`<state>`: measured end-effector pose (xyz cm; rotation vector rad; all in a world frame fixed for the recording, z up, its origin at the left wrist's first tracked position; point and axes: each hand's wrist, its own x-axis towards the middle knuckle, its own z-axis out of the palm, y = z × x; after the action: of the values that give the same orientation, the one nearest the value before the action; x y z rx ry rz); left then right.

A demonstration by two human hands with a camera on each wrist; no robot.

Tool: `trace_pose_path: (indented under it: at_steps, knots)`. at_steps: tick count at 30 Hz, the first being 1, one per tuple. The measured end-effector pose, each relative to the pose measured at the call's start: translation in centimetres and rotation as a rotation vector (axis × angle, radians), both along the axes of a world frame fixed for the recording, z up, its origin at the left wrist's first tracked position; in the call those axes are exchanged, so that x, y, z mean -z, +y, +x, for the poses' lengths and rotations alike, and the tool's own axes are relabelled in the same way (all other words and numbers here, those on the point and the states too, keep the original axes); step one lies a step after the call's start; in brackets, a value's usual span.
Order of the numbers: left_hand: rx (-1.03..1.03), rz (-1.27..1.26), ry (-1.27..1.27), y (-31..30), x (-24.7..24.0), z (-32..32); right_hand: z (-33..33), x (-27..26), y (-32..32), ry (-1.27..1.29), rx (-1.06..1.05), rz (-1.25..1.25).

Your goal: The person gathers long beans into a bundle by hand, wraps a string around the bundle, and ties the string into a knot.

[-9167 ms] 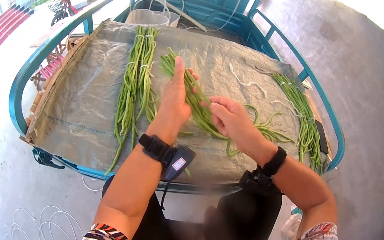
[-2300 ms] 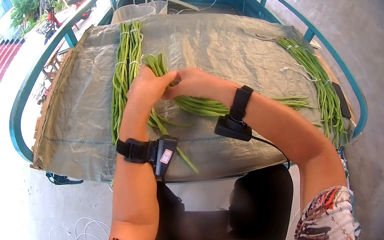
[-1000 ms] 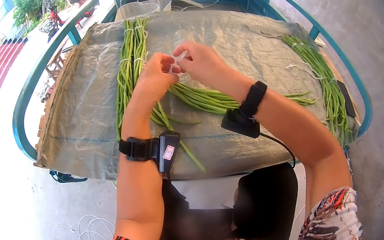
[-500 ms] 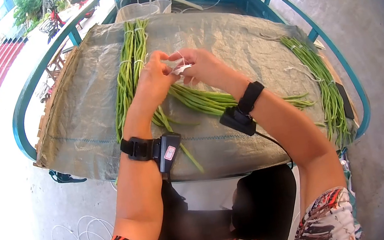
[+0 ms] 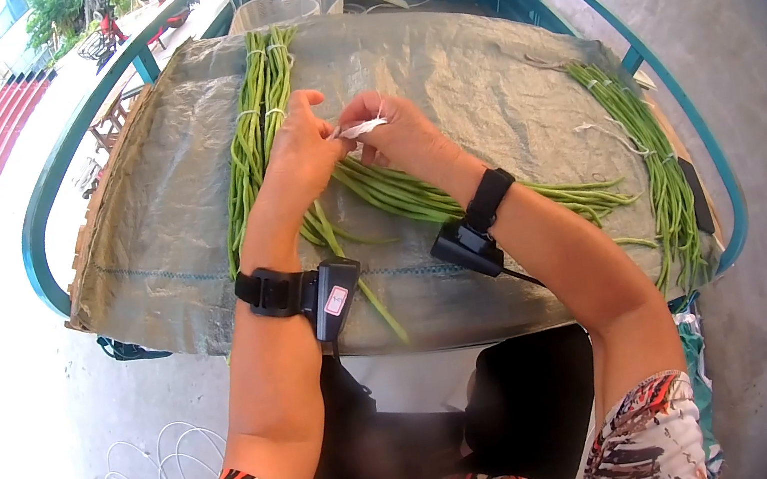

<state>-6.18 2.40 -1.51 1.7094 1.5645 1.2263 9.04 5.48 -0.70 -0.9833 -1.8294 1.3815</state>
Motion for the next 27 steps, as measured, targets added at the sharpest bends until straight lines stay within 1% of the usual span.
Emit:
trace_pose_path:
  at_steps: [2, 3, 5, 6, 8, 9, 11, 14, 15, 17, 20, 24, 27]
  knots:
    - [-0.024, 0.009, 0.02, 0.0, 0.0, 0.1, 0.0, -0.1, 0.0, 0.006, 0.007, -0.006]
    - [-0.035, 0.013, 0.03, -0.1, -0.2, 0.1, -0.1, 0.1, 0.0, 0.074, 0.029, -0.084]
    - [0.021, -0.072, -0.018, -0.3, -0.6, -0.2, -0.1, 0.5, 0.4, 0.209, 0.076, -0.239]
    - [0.049, -0.115, -0.043, -0.5, -0.9, -0.3, 0.1, 0.6, 0.7, 0.269, 0.06, -0.328]
    - [0.036, -0.158, -0.058, -0.8, -1.5, -0.2, 0.7, 0.7, 1.4, 0.388, 0.025, -0.507]
    - [0.029, -0.18, -0.066, -0.8, -1.6, -0.2, 0.7, 0.6, 1.4, 0.403, 0.023, -0.536]
    - [0.027, -0.14, -0.11, -0.4, -0.9, -0.4, 0.6, 0.6, 1.3, 0.434, 0.02, -0.596]
    - [-0.034, -0.132, -0.19, 0.0, -0.5, -0.5, -0.1, 0.4, 0.5, 0.436, 0.095, -0.555]
    - [-0.064, -0.136, -0.219, 0.1, -0.4, -0.5, -0.1, 0.4, 0.4, 0.389, 0.102, -0.496]
    - [-0.056, -0.131, -0.232, 0.1, -0.3, -0.6, 0.0, 0.4, 0.3, 0.292, 0.116, -0.381]
    - [-0.05, -0.103, -0.212, 0.4, 0.2, -0.9, 0.3, -0.1, 0.1, -0.153, -0.009, -0.073]
    - [-0.063, -0.121, -0.25, 0.1, -0.2, -0.7, 0.2, 0.1, -0.1, -0.147, -0.052, -0.071]
    - [-0.122, -0.034, -0.079, 0.4, 0.1, -0.8, 0.3, 0.2, -0.2, -0.132, -0.075, -0.091]
